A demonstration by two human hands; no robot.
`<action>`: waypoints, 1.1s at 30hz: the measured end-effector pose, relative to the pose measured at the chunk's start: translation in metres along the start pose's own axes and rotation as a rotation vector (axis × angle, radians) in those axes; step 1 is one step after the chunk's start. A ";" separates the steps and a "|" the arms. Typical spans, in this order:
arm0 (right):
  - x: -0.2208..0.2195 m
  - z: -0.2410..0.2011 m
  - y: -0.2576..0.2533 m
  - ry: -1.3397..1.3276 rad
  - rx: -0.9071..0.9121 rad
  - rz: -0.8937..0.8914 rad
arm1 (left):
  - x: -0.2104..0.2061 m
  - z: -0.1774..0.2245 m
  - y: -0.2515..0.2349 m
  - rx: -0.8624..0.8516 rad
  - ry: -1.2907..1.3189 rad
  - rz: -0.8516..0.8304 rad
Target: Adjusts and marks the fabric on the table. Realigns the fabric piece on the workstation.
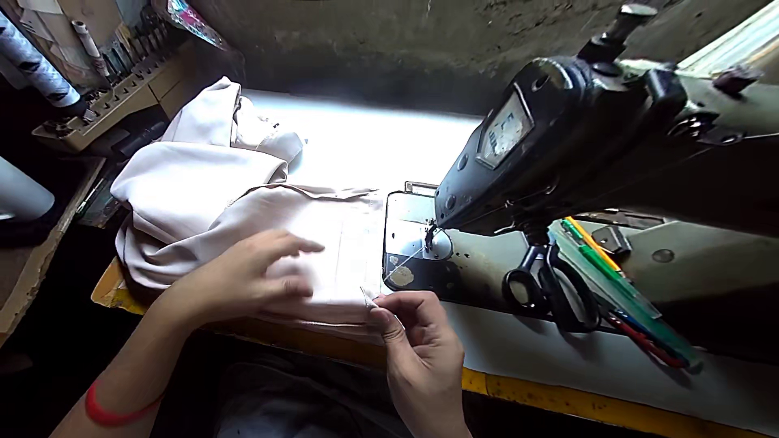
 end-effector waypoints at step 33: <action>0.011 0.021 0.006 0.065 -0.136 0.058 | -0.057 0.008 -0.096 -0.108 -0.366 -0.024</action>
Point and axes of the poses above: each hand's wrist, its own y-axis away from the middle knuckle, its own x-axis out of the back of the hand, z = x × y, the point moved 5 cm from there along -y, towards the middle knuckle, and after that the axes turned 11 degrees about z, right-handed, at the moved point
